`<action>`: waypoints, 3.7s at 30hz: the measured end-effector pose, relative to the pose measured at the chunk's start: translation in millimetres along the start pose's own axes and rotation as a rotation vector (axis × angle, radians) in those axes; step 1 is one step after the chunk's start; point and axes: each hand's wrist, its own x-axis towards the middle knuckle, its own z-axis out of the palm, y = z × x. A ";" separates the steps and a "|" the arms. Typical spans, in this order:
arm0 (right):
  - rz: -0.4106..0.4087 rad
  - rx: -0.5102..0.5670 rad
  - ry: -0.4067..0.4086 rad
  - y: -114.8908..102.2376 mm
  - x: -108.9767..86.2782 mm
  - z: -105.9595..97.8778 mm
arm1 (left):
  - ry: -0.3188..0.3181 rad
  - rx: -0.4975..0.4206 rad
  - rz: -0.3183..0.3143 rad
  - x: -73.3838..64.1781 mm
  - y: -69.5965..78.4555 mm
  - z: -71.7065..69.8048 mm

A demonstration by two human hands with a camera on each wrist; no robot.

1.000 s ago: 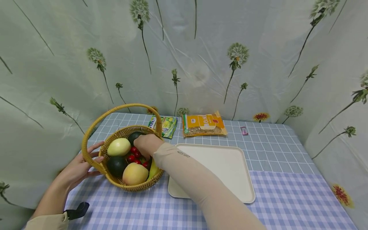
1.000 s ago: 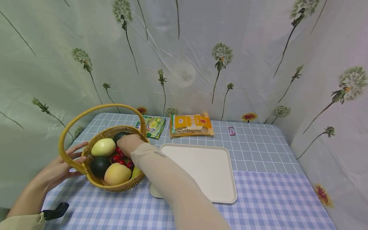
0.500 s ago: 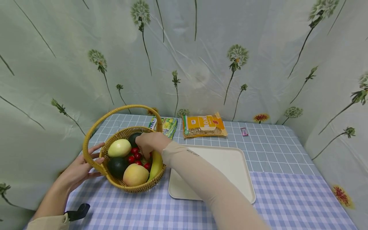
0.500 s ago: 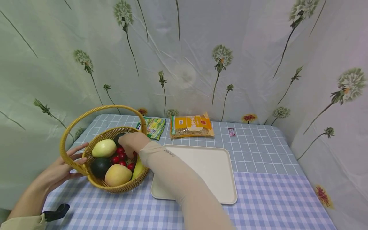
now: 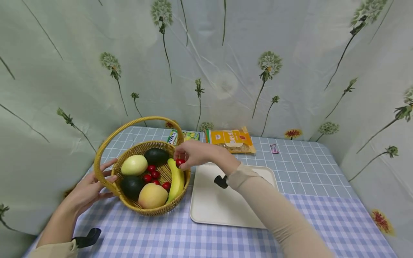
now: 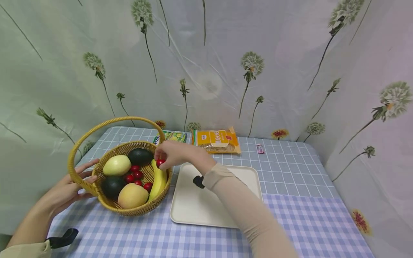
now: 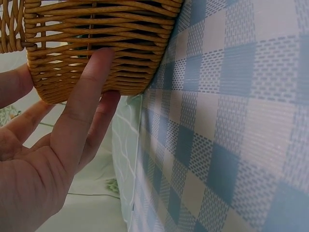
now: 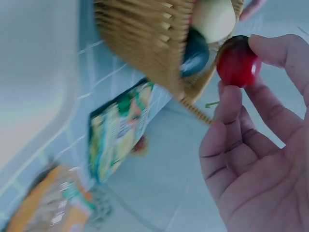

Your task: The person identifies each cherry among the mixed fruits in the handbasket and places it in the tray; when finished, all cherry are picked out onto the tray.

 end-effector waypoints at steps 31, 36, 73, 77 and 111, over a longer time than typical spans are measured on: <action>0.131 0.174 0.125 74.4 -55.8 65.3 | 0.018 -0.011 -0.038 0.6 -4.5 2.6; 0.130 0.183 0.110 73.9 -54.3 67.8 | 0.028 -0.006 -0.047 0.1 -4.9 3.1; 0.024 0.050 0.109 36.4 -23.7 15.0 | 0.037 0.000 -0.047 0.0 -4.4 4.5; -0.019 0.033 0.077 19.8 -6.7 12.5 | 0.034 0.003 -0.045 0.3 -3.6 4.1; 0.251 0.143 -0.229 -32.1 92.5 24.6 | 0.035 -0.028 -0.025 -3.6 -7.8 2.2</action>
